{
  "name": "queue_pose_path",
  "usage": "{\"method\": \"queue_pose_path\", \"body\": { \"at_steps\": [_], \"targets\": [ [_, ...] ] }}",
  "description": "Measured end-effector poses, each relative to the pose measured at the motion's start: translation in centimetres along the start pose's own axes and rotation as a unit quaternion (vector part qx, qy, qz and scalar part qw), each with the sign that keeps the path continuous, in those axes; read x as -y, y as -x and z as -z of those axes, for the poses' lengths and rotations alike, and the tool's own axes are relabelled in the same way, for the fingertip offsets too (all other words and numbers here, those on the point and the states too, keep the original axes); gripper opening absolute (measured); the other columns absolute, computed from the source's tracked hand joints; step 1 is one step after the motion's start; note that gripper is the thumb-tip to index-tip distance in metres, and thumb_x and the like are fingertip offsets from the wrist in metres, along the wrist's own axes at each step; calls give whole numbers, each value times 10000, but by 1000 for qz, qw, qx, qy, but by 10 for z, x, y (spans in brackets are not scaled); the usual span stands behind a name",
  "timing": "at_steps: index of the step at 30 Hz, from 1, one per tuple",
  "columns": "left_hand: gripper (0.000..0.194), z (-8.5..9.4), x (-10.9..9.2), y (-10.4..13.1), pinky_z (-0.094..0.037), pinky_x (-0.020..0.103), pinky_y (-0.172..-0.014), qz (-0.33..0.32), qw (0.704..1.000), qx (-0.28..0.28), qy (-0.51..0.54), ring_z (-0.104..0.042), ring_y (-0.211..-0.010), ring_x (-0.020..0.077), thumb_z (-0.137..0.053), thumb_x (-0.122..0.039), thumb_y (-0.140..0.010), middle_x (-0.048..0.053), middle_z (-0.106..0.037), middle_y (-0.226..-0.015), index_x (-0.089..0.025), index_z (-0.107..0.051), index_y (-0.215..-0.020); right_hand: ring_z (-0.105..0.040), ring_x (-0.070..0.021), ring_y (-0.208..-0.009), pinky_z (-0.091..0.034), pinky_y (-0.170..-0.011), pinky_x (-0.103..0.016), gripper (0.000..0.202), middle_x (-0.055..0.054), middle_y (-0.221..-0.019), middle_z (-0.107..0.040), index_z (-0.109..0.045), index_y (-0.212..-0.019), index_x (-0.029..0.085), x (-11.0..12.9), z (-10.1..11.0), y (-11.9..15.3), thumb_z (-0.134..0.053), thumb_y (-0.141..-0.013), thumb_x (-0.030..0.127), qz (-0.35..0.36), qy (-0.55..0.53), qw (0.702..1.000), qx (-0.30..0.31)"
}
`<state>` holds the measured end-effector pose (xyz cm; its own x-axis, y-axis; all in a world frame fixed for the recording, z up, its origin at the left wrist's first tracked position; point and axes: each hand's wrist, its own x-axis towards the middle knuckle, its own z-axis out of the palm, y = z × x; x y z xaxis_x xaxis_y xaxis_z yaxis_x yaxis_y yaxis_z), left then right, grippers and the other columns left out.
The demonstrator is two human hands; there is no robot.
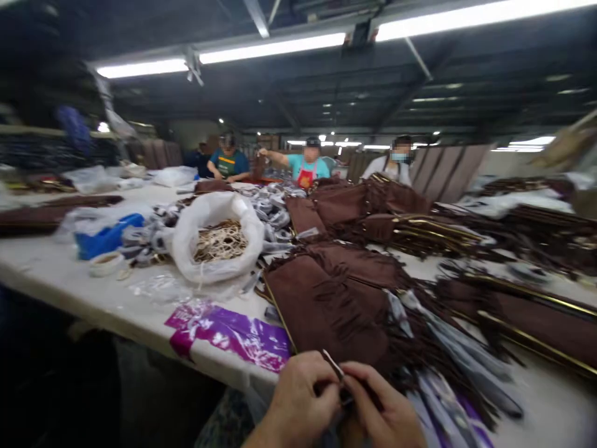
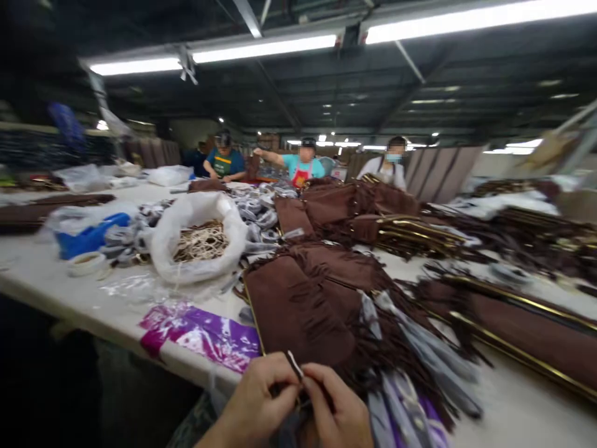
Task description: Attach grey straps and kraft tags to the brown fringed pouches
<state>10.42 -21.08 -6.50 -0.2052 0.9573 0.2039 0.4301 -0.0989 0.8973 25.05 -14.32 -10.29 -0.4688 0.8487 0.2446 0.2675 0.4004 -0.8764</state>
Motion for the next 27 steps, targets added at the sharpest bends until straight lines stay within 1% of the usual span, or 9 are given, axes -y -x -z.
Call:
{"method": "queue_pose_path", "body": {
  "at_steps": [5, 9, 12, 14, 17, 19, 22, 25, 27],
  "targets": [
    [190, 3, 2, -7, -339, 252, -597, 15, 1000, -10, -18, -528, -640, 146, -504, -143, -736, 5, -564, -637, -174, -601, -576, -688, -199, -791, -554, -701, -232, 255, -48, -858, -739, -713, -938, 199, 12, 1, 2, -573, -899, 409, -13, -48, 998, -41],
    [133, 10, 0, -11, -347, 250, -604, 85, 991, 29, 96, -483, -633, 145, -519, -243, -717, -12, -524, -623, -177, -562, -610, -639, -158, -691, -507, -617, -217, 192, -16, -794, -685, -679, -910, 192, 23, -2, -1, -591, -885, 361, -35, -64, 996, -50],
    [140, 15, -3, -15, -321, 243, -586, 150, 965, 76, 204, -439, -609, 129, -571, -302, -662, -25, -511, -594, -168, -565, -622, -548, -106, -543, -424, -493, -189, 216, 28, -692, -616, -648, -872, 190, 33, 6, -3, -643, -850, 404, -84, -132, 988, 13],
    [151, 19, -4, -17, -268, 233, -547, 184, 944, 91, 259, -387, -559, 104, -595, -308, -643, -37, -494, -563, -160, -567, -625, -484, -81, -471, -364, -430, -168, 294, 44, -627, -585, -631, -855, 185, 36, 14, -3, -660, -842, 477, -123, -214, 966, 81],
    [155, 25, -3, -17, -195, 231, -502, 225, 907, 92, 342, -320, -501, 78, -622, -291, -630, -49, -471, -540, -160, -539, -623, -555, -85, -531, -429, -467, -164, 362, 4, -730, -652, -661, -901, 178, 34, 23, 2, -702, -815, 527, -148, -347, 913, 156],
    [169, 28, -1, -17, -207, 221, -502, 237, 878, 90, 406, -347, -515, 74, -645, -273, -626, -42, -491, -580, -160, -520, -634, -636, -105, -641, -506, -560, -185, 414, -22, -861, -691, -684, -990, 186, 27, 24, 7, -824, -713, 460, -160, -410, 882, 168],
    [187, 31, 1, -15, -290, 207, -551, 242, 828, 98, 496, -432, -571, 79, -682, -243, -629, -21, -546, -664, -156, -519, -661, -658, -102, -621, -538, -572, -186, 499, -12, -819, -702, -690, -1007, 181, 19, 19, 12, -914, -605, 373, -198, -424, 872, 140],
    [199, 31, 2, -12, -376, 225, -650, 248, 786, 107, 556, -534, -672, 109, -713, -222, -619, 33, -640, -812, -152, -537, -678, -594, -75, -519, -487, -432, -136, 417, 20, -689, -644, -667, -838, 159, 17, 8, 12, -889, -636, 449, -206, -405, 889, 50],
    [192, 29, 3, -10, -393, 229, -676, 238, 773, 107, 578, -561, -729, 125, -723, -215, -616, 49, -656, -867, -148, -552, -673, -606, -93, -547, -458, -384, -120, 444, 19, -692, -634, -634, -802, 170, 20, 1, 10, -873, -637, 507, -205, -402, 892, -21]
  ]
}}
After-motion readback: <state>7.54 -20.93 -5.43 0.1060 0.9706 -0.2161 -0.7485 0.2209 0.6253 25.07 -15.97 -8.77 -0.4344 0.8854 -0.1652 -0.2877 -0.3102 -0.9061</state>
